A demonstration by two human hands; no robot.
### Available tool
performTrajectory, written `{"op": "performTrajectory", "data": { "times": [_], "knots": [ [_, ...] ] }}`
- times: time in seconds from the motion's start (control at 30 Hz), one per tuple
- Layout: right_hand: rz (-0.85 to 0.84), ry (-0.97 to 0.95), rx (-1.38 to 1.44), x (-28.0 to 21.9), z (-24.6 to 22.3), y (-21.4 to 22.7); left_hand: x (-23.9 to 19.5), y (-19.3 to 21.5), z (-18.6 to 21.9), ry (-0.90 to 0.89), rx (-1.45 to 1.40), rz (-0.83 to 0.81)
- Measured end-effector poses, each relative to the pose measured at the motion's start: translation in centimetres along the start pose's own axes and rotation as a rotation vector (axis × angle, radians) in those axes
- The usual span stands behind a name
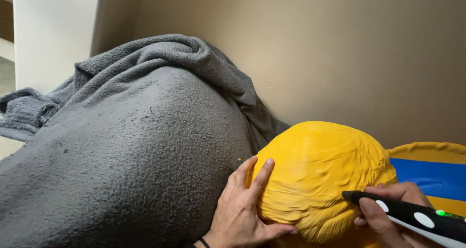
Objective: Use a 3D printing pen to join or repair parts of a yellow plastic mask.
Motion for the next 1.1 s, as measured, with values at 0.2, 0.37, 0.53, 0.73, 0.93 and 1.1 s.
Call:
{"op": "performTrajectory", "data": {
  "times": [0.2, 0.37, 0.53, 0.73, 0.93, 1.1],
  "knots": [
    [-0.04, 0.036, -0.012, 0.0, 0.4, -0.2, -0.1, 0.1, 0.1, -0.01, 0.0, 0.032],
    [-0.05, 0.138, 0.038, -0.2, 1.0, -0.4, -0.2, 0.1, 0.0, -0.008, 0.003, 0.032],
    [-0.146, 0.103, -0.029, 0.9, 6.4, 1.6, -0.4, 0.0, -0.1, -0.006, 0.005, 0.029],
    [-0.401, 0.121, -0.148, 2.5, 12.6, 3.4, -0.4, 0.0, -0.1, 0.001, -0.005, 0.019],
    [-0.429, -0.155, -0.196, 3.5, 9.7, 1.2, -0.4, 0.1, -0.1, -0.004, -0.003, 0.028],
    [-0.459, 0.202, -0.116, 2.1, 11.1, 1.9, -0.5, 0.0, -0.1, -0.005, -0.005, 0.031]
  ]
}}
Point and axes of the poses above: each hand's wrist, its own x-axis towards the middle knuckle, its own y-axis out of the back of the hand, z = x × y, the point moved 6 cm from there along x, towards the middle knuckle, and after that the axes turned 12 degrees about x, right-handed, at the moved point
